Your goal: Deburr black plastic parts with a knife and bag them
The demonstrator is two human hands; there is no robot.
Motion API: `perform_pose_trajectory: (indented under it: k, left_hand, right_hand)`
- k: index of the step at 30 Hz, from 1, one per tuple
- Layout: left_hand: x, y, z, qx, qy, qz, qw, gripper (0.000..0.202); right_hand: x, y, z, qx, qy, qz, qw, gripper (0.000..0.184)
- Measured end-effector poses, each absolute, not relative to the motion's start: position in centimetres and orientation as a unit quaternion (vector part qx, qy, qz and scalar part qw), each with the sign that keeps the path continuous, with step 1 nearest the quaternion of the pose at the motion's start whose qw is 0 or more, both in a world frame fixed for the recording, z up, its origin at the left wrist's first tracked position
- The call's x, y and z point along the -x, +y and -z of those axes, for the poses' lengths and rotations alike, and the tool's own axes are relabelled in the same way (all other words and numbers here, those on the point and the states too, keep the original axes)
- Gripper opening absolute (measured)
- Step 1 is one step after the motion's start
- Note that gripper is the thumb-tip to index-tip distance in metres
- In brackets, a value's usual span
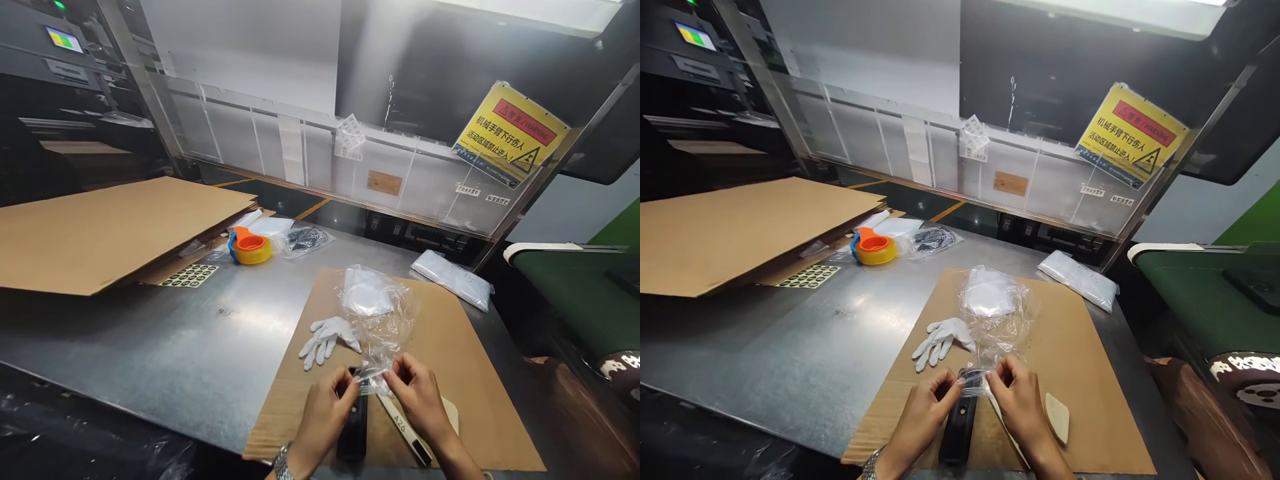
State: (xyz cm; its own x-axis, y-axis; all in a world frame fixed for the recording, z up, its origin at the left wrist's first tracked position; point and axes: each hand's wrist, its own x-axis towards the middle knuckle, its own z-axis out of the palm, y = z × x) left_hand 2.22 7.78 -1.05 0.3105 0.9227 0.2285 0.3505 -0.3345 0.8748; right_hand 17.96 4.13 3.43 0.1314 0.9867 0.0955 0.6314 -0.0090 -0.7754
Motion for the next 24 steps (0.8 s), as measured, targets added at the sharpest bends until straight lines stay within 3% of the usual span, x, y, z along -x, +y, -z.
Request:
perform_pose_trajectory:
  k: [2,7,12,19,24]
  left_hand:
    - [-1.7,7.4,1.2,-0.734,0.456,-0.408,0.293,0.022]
    - [-0.5,7.5,1.2,-0.787,0.436,-0.406,0.161,0.024]
    - [2.0,8.8,2.9,-0.769,0.509,-0.379,0.08,0.023]
    - [3.1,7.2,6.1,-0.762,0.551,-0.323,0.107,0.022]
    - [2.8,6.5,5.7,-0.762,0.545,-0.299,0.18,0.022]
  right_hand:
    - [-17.1,4.2,-3.2,0.655,-0.635,-0.228,0.341,0.021]
    - [-15.2,3.8,-2.6,0.622,-0.697,-0.191,0.301,0.014]
    - [-14.9,2.2,1.1,0.706,-0.653,-0.131,0.242,0.027]
    - [-15.6,-1.4,4.3,0.721,-0.653,-0.137,0.186,0.034]
    - [-16.1,-2.9,3.5,0.617,-0.658,-0.348,0.256,0.04]
